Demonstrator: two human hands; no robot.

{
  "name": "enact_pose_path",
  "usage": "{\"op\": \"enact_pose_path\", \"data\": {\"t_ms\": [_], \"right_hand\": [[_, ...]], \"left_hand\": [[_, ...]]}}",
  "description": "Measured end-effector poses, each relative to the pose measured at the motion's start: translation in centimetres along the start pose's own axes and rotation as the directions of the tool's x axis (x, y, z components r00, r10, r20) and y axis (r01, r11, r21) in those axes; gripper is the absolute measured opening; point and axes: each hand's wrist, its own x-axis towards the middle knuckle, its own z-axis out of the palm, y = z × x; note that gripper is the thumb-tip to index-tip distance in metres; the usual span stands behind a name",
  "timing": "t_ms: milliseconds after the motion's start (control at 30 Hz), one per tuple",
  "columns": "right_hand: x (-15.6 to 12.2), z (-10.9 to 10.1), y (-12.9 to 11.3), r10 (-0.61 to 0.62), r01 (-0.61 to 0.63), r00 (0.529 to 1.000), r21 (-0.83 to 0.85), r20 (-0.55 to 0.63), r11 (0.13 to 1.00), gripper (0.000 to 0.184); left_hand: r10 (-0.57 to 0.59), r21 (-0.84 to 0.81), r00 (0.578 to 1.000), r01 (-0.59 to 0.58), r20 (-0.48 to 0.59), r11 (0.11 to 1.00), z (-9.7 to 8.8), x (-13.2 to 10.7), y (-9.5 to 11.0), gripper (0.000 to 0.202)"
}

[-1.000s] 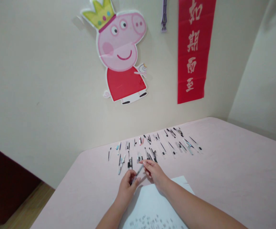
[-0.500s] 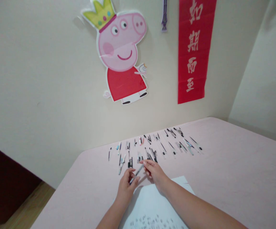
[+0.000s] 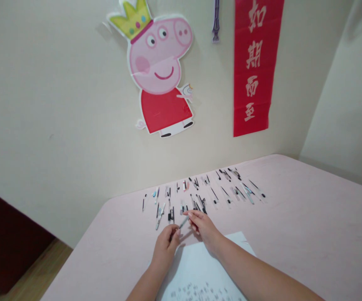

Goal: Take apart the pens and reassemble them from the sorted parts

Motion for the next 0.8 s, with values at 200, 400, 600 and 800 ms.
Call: {"op": "enact_pose_path", "data": {"t_ms": [200, 400, 600, 800], "right_hand": [[0.10, -0.08, 0.12, -0.019, 0.019, 1.000, -0.023, 0.005, 1.000, 0.047], [0.10, -0.10, 0.09, 0.002, -0.002, 1.000, 0.000, 0.004, 1.000, 0.048], [0.15, -0.06, 0.09, -0.012, 0.012, 1.000, -0.004, 0.016, 1.000, 0.048], [0.06, -0.04, -0.08, -0.017, 0.017, 1.000, -0.012, 0.011, 1.000, 0.042]], "left_hand": [[0.026, 0.052, 1.000, -0.025, -0.014, 0.998, -0.11, 0.03, 0.28, 0.019], [0.069, 0.084, 0.997, -0.072, 0.038, 0.994, -0.26, 0.14, 0.18, 0.029], [0.006, 0.062, 1.000, -0.004, -0.027, 0.998, -0.14, 0.03, 0.04, 0.016], [0.050, 0.069, 0.999, -0.050, 0.011, 0.996, -0.32, 0.02, 0.44, 0.023]]}}
